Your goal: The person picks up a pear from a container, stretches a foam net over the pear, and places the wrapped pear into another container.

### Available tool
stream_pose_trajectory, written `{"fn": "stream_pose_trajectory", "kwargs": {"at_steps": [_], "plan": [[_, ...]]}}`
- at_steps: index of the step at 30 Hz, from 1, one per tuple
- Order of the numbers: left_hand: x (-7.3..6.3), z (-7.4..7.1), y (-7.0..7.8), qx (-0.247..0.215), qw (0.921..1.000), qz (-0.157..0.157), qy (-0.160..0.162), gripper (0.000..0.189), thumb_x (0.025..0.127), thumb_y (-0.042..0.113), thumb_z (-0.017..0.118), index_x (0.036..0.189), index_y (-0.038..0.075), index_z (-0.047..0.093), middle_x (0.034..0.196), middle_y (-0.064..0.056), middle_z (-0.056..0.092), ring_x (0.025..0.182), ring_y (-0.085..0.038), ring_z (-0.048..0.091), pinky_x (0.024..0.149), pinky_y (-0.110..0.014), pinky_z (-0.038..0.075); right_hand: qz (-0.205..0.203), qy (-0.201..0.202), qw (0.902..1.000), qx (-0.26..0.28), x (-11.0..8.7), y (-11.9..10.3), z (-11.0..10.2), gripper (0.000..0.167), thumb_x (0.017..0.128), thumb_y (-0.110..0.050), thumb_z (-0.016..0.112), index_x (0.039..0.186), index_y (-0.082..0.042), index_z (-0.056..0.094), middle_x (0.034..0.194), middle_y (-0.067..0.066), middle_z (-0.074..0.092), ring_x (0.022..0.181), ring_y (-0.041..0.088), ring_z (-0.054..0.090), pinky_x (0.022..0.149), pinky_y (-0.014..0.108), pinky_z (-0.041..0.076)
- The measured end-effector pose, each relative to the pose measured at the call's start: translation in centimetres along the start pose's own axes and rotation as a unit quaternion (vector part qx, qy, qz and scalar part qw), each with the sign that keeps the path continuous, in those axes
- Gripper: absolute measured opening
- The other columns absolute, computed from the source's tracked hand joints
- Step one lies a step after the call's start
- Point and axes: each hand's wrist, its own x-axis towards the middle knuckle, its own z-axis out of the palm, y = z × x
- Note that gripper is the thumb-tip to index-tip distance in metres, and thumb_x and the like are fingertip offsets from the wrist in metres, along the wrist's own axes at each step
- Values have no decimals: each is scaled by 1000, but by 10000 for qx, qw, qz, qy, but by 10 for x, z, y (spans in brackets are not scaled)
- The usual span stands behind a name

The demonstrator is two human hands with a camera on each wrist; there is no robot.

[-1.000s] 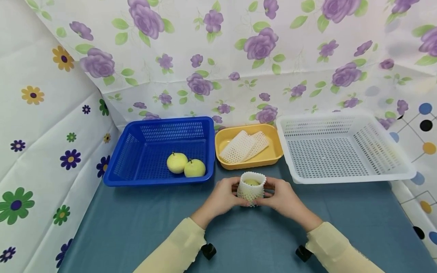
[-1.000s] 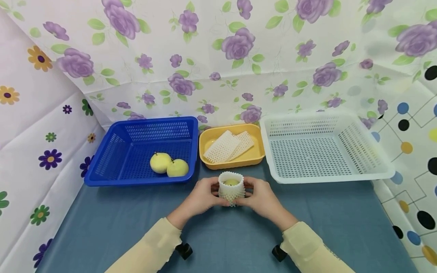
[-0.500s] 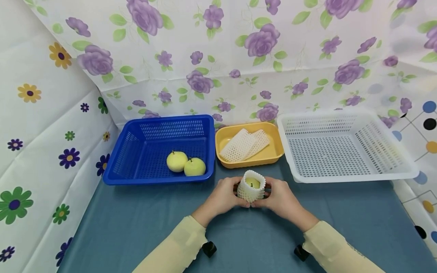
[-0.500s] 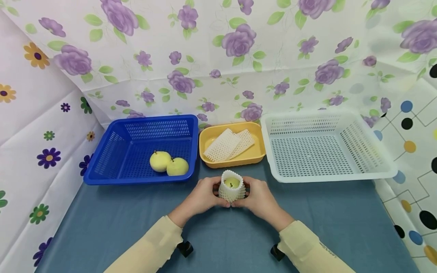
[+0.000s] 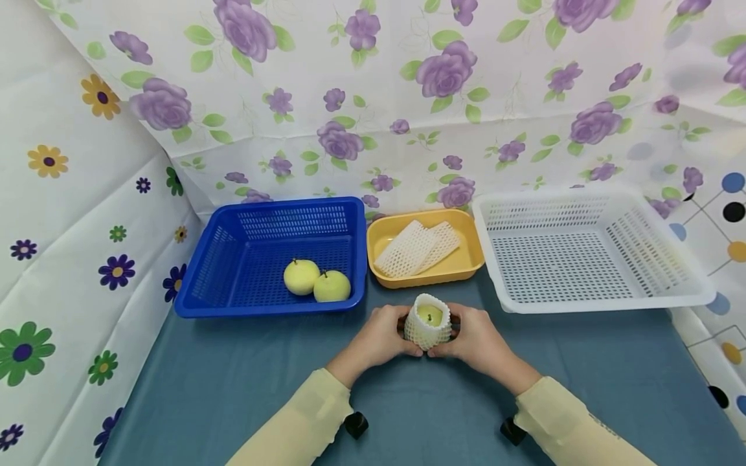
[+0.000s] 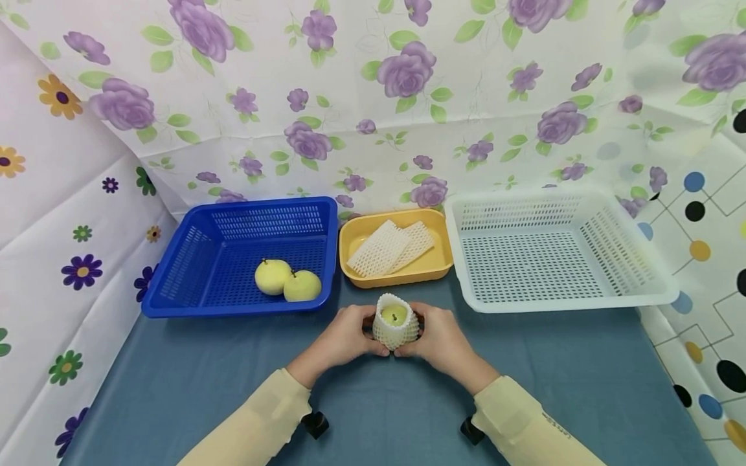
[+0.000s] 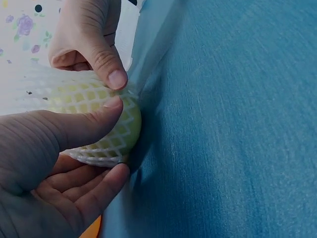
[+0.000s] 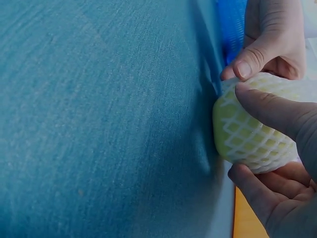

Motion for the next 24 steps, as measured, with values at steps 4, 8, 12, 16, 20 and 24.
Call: {"fn": "stream_pose_trajectory", "kwargs": {"at_steps": [4,8,12,16,20,24], "plan": [[1,1,0,237,9997,13,6,65,61,28,88,120,25,61,108,14,66,97,-2,60,86,-27,50,10,15,9999,-116,1,2,1,73,54,-34,90,119,-28,57,105,-12,65,92,3,63,72,21,54],[1,-1,1,317,9995,4,-86,69,60,30,88,122,25,59,112,13,65,102,-2,59,89,-28,49,37,-130,9998,-147,2,2,-1,76,54,-38,90,121,-29,56,108,-12,64,94,4,63,74,22,54],[-3,-7,3,223,9997,-74,-50,81,60,36,88,131,25,52,124,9,59,111,-9,57,92,-31,49,122,-396,9991,91,1,1,-9,82,54,-39,89,127,-29,53,116,-10,61,102,9,63,78,25,55],[-6,-13,5,-126,9997,14,191,79,62,36,86,132,26,52,125,7,60,107,-12,60,85,-30,53,113,-391,9985,354,0,0,-16,84,56,-37,89,130,-27,50,124,-6,58,108,15,62,81,28,55],[-6,-13,5,-477,9987,176,79,66,65,29,86,125,29,58,114,9,65,96,-9,64,76,-23,54,-76,-307,9987,402,0,0,-15,76,59,-37,87,127,-28,53,123,-6,59,107,15,63,81,27,55],[-5,-11,5,-463,9988,143,-36,62,65,27,85,121,30,60,108,11,67,93,-4,65,74,-18,53,-143,-216,9993,272,1,-1,-11,72,58,-40,87,122,-30,56,118,-9,61,105,11,64,80,25,55]]}}
